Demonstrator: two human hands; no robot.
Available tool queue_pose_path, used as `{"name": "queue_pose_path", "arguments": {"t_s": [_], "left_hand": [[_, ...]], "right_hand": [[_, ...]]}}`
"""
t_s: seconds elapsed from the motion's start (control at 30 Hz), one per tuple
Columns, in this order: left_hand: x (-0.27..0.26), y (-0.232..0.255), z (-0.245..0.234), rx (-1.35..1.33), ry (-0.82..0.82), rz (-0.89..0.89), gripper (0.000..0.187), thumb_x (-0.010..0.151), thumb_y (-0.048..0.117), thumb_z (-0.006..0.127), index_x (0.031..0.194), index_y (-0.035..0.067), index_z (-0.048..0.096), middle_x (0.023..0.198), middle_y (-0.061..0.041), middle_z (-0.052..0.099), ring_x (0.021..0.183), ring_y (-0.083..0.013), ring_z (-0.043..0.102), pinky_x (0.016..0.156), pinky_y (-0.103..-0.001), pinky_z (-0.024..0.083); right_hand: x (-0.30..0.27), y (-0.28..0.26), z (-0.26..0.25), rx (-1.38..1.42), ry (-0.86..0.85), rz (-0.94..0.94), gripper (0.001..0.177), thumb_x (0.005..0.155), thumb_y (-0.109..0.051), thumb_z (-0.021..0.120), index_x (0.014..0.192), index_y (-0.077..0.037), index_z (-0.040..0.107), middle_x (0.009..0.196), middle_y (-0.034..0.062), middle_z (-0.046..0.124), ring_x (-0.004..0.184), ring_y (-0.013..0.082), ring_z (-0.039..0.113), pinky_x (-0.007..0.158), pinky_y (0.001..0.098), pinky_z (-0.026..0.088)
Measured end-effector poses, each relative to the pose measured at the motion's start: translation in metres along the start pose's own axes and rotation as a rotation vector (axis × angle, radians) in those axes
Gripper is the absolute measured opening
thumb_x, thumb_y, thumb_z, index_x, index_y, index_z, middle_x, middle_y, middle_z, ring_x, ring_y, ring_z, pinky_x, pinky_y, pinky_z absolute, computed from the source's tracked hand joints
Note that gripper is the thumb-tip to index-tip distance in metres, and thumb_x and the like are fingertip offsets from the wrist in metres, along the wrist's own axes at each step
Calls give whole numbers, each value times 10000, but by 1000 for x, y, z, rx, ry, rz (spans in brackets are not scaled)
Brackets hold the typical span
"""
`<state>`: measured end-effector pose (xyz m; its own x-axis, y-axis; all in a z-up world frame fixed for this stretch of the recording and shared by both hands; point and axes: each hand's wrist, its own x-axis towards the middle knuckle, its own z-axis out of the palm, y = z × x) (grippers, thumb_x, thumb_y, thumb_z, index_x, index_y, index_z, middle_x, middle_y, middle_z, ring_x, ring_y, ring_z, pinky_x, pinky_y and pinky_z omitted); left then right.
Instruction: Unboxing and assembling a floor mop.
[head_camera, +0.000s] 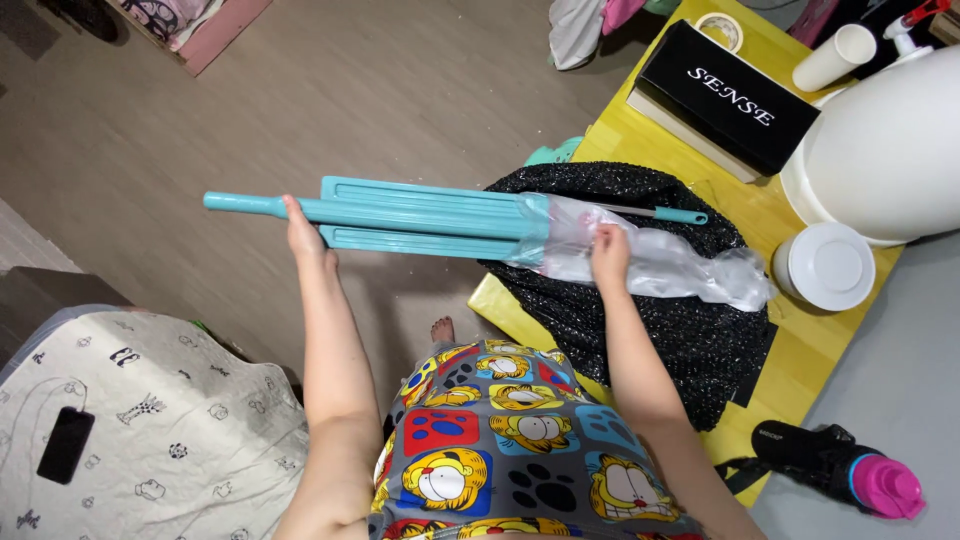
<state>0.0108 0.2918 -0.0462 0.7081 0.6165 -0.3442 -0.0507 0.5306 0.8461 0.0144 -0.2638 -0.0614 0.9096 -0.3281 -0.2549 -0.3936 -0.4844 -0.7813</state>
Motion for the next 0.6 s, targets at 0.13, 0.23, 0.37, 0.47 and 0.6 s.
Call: {"name": "queue_pose_path", "arguments": {"t_s": [0.13, 0.23, 0.37, 0.47, 0.6], "left_hand": [[16, 17, -16, 21, 15, 7, 712, 955, 646, 549, 1263, 5, 590, 1179, -90, 643, 1100, -206, 606, 1004, -388, 496], [18, 30, -10, 42, 26, -6, 723, 959, 653, 536, 1272, 3, 590, 1169, -83, 637, 1093, -200, 600, 1002, -390, 495], [30, 31, -5, 77, 15, -34, 734, 945, 659, 545, 1282, 10, 600, 1164, -68, 635, 1080, -184, 593, 993, -381, 492], [46, 18, -7, 82, -1, -48, 737, 948, 659, 563, 1293, 8, 597, 1161, -66, 624, 1063, -178, 588, 979, -378, 498], [62, 13, -14, 87, 56, -120, 746, 956, 656, 566, 1311, 0, 587, 1162, -85, 630, 1046, -196, 617, 938, -397, 540]], "right_hand": [[19, 39, -5, -67, 176, -161, 132, 1060, -147, 604, 1135, -38, 610, 1160, 114, 645, 1033, 260, 633, 961, 411, 530], [2, 11, -15, -224, 103, -464, 293, 890, -192, 747, 1132, -40, 682, 1213, 170, 611, 1136, 344, 509, 998, 536, 347], [4, 24, -8, -332, 128, -417, 256, 898, -314, 753, 910, -66, 693, 1093, 112, 663, 1137, 317, 550, 1004, 474, 395], [11, 32, -3, -275, 218, -374, 218, 928, -254, 747, 905, -51, 672, 1065, 117, 664, 1084, 324, 584, 988, 469, 426], [24, 50, -1, -246, 274, -135, 125, 975, -154, 696, 939, -44, 647, 1056, 116, 661, 1011, 285, 631, 964, 445, 463]]}}
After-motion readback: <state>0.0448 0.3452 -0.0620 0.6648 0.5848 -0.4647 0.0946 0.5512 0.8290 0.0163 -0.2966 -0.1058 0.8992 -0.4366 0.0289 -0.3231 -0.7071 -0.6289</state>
